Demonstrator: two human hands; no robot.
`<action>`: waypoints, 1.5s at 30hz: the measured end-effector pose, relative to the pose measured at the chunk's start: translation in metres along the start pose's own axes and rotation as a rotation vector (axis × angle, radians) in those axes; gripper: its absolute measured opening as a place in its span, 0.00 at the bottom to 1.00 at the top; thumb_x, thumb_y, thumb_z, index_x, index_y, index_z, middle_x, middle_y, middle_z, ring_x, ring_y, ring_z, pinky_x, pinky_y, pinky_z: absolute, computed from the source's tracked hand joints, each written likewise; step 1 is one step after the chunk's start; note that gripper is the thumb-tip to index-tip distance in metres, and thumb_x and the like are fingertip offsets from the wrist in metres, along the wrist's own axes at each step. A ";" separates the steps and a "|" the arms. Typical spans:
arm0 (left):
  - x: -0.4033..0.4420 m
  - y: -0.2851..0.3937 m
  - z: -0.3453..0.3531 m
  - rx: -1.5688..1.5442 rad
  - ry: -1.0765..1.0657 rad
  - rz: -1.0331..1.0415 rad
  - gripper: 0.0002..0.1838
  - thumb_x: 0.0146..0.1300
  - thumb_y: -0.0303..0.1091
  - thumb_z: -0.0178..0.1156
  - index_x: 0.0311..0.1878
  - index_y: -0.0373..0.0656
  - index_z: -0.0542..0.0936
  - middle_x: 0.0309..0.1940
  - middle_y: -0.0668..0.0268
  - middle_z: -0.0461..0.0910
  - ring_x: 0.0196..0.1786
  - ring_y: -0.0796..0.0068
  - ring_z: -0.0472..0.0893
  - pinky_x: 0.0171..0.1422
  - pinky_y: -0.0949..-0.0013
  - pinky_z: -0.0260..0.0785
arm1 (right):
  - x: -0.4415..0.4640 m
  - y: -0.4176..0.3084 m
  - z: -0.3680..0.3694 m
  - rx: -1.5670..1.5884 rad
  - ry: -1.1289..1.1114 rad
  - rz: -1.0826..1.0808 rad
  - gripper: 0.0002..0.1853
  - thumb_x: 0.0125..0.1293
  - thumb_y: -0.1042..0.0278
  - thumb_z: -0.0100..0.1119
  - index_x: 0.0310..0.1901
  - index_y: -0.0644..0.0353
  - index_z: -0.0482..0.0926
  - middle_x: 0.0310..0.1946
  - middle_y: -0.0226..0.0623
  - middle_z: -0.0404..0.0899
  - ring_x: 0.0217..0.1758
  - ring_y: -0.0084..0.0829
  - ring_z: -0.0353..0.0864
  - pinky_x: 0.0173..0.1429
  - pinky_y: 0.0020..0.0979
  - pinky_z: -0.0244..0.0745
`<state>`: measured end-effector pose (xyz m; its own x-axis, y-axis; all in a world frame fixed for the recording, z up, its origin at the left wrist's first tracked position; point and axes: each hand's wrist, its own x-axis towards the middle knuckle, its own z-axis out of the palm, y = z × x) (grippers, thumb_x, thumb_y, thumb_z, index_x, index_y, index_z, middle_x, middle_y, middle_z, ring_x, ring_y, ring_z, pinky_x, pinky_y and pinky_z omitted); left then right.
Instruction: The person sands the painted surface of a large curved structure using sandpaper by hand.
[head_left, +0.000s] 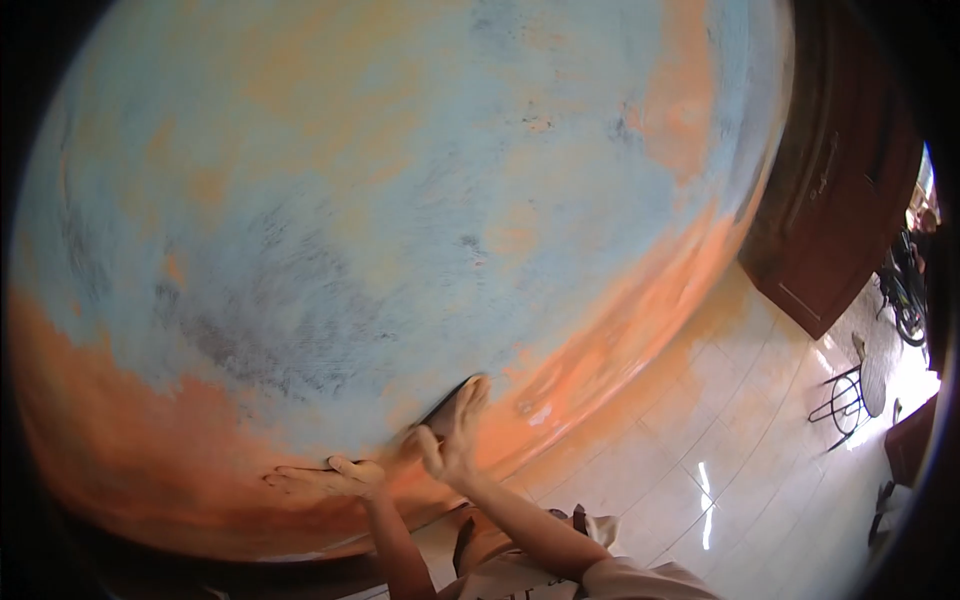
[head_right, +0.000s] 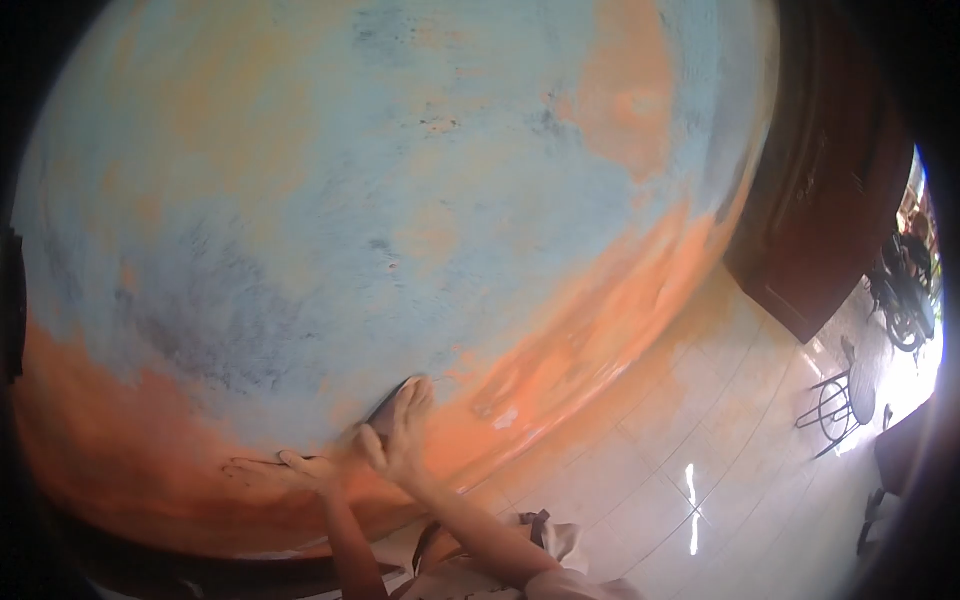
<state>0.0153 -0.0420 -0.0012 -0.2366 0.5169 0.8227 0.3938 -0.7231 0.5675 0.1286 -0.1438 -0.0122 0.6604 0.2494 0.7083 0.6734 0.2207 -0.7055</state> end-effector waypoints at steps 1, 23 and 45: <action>0.009 0.020 -0.001 0.138 0.053 0.123 0.44 0.74 0.58 0.39 0.75 0.27 0.45 0.76 0.36 0.40 0.78 0.41 0.43 0.79 0.46 0.35 | 0.025 -0.003 -0.012 -0.134 0.215 -0.005 0.35 0.65 0.58 0.53 0.68 0.75 0.61 0.67 0.70 0.59 0.74 0.59 0.55 0.75 0.54 0.47; -0.031 -0.074 -0.005 -0.259 -0.106 -0.343 0.41 0.76 0.53 0.42 0.75 0.27 0.44 0.68 0.39 0.58 0.63 0.48 0.68 0.66 0.55 0.65 | 0.055 0.024 -0.044 0.113 0.317 0.394 0.38 0.67 0.64 0.51 0.71 0.78 0.48 0.76 0.65 0.38 0.81 0.52 0.38 0.80 0.45 0.36; -0.016 -0.021 -0.002 -0.083 -0.022 -0.094 0.43 0.74 0.56 0.40 0.75 0.26 0.43 0.76 0.36 0.37 0.78 0.39 0.44 0.79 0.47 0.37 | 0.023 0.017 -0.032 0.004 0.148 0.356 0.51 0.66 0.49 0.55 0.72 0.81 0.38 0.73 0.76 0.34 0.78 0.67 0.31 0.77 0.60 0.28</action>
<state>0.0087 -0.0361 -0.0260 -0.2488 0.5937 0.7653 0.2960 -0.7057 0.6437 0.1666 -0.1646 -0.0072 0.8935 0.1726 0.4146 0.3925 0.1487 -0.9077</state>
